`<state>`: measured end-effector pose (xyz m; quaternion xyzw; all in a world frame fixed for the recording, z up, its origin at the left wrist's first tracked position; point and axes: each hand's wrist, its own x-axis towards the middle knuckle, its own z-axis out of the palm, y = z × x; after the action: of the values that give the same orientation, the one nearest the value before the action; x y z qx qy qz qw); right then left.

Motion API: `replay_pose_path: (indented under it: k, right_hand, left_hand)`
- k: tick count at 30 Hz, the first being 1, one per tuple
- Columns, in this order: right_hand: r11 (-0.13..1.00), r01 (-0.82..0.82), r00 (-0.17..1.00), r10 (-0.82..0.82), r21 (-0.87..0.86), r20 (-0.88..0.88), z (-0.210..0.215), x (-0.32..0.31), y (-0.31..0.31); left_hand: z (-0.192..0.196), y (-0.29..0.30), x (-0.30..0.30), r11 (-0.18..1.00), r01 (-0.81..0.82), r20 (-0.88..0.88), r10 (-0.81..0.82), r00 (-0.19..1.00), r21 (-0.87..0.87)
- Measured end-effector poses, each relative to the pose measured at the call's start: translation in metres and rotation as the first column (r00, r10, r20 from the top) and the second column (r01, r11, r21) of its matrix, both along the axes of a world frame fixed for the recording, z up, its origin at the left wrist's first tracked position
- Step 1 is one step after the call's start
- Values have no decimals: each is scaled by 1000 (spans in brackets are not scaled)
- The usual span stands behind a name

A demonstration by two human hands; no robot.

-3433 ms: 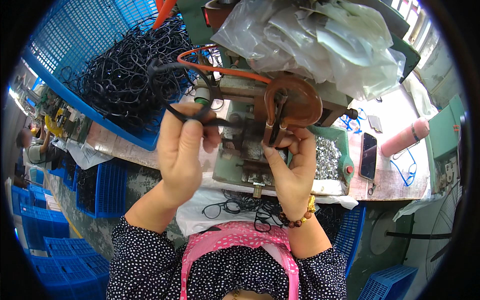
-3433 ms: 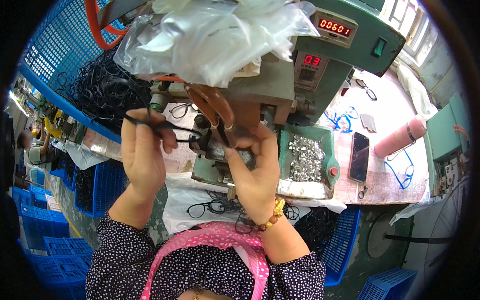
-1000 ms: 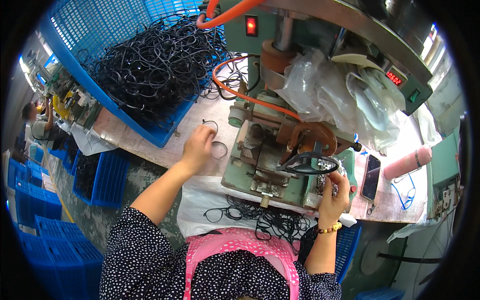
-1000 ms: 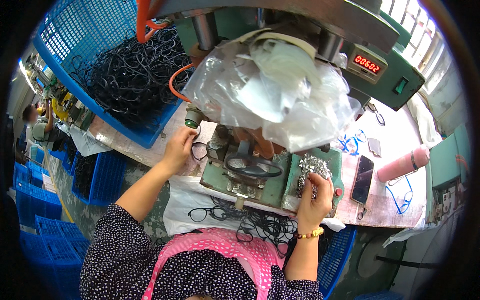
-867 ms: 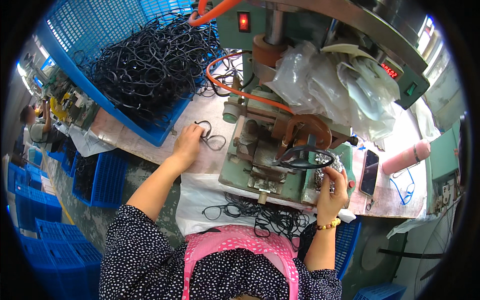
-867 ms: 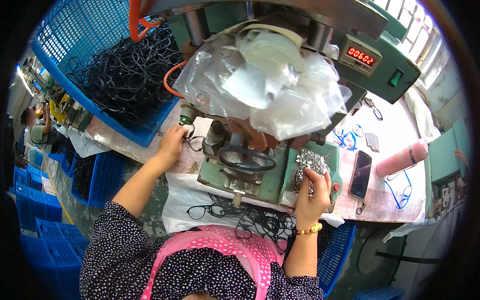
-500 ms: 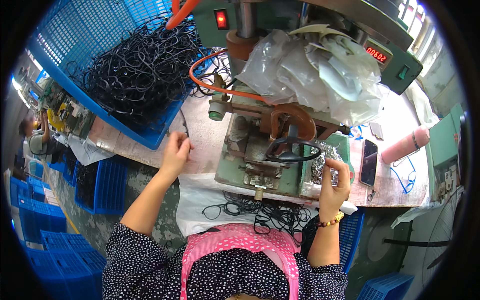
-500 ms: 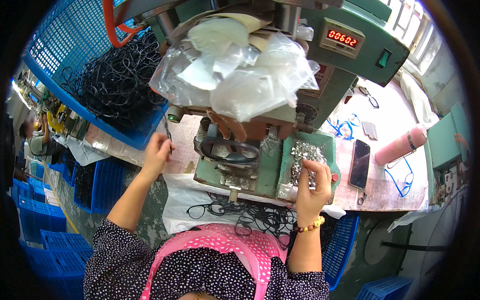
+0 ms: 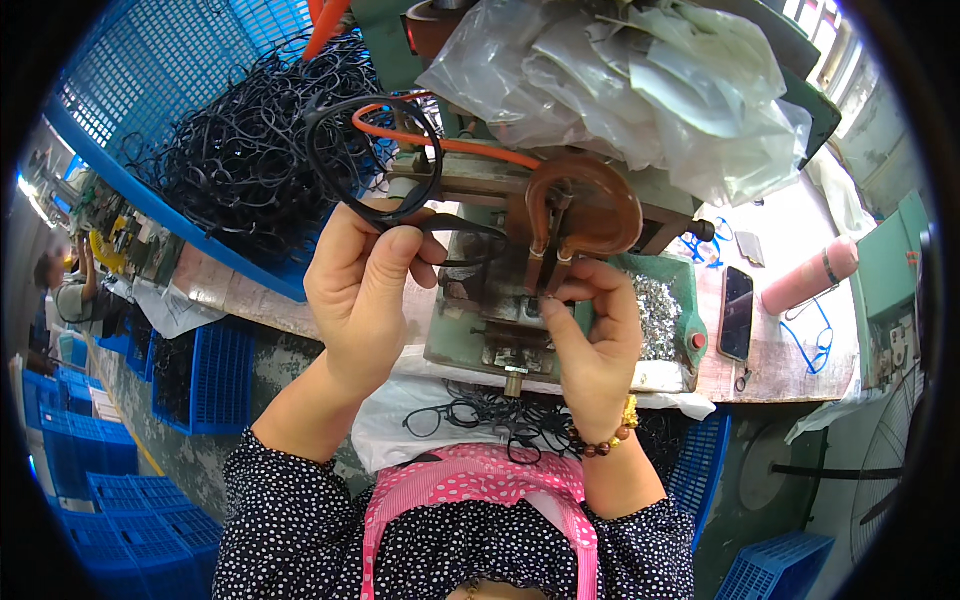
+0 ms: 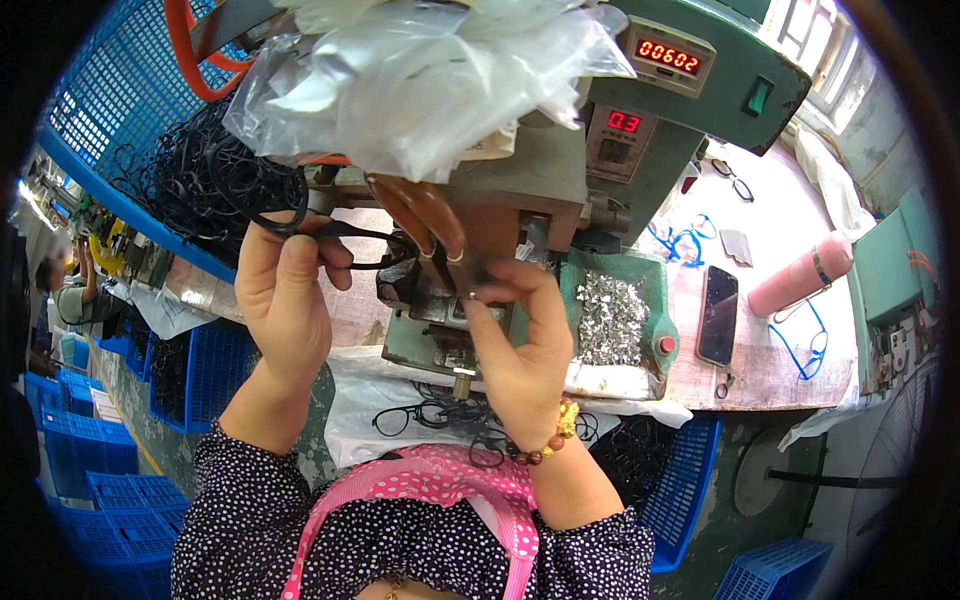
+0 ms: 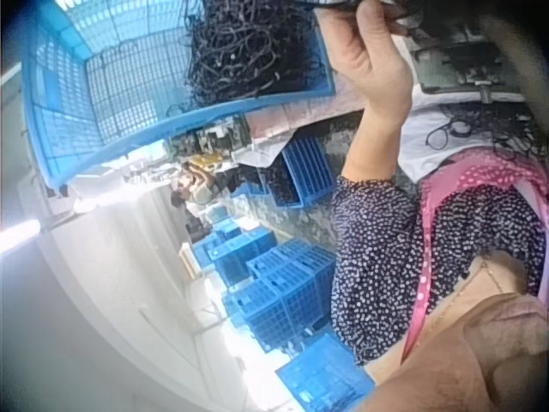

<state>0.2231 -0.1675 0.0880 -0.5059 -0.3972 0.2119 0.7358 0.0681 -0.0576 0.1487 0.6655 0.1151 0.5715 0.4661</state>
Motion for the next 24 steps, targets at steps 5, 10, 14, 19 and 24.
replay_pose_path:
  k: [5, 10, 14, 19, 24]
  right_hand:
    - [997, -72, 991, 74, 18, -115, 2, -8, 5]
    - [993, -114, 989, 117, 40, -88, 4, -6, 3]
    - [998, -52, 998, 51, 26, 20, 0, 4, -2]
    - [999, -10, 1000, 11, 36, -13, -7, 9, -13]
    - [999, 38, 999, -39, 19, 8, -11, 19, -20]
  left_hand:
    - [-9, 3, 1, 1000, -2, 14, 2, 1000, 14]
    - [-11, -8, -7, 1000, 0, -58, 0, 998, -4]
    - [-16, -26, -5, 984, 42, -292, 10, 956, 173]
    - [-20, -26, 14, 943, 81, -388, 54, 920, 322]
    - [-18, -21, 27, 914, 59, -357, 97, 929, 402]
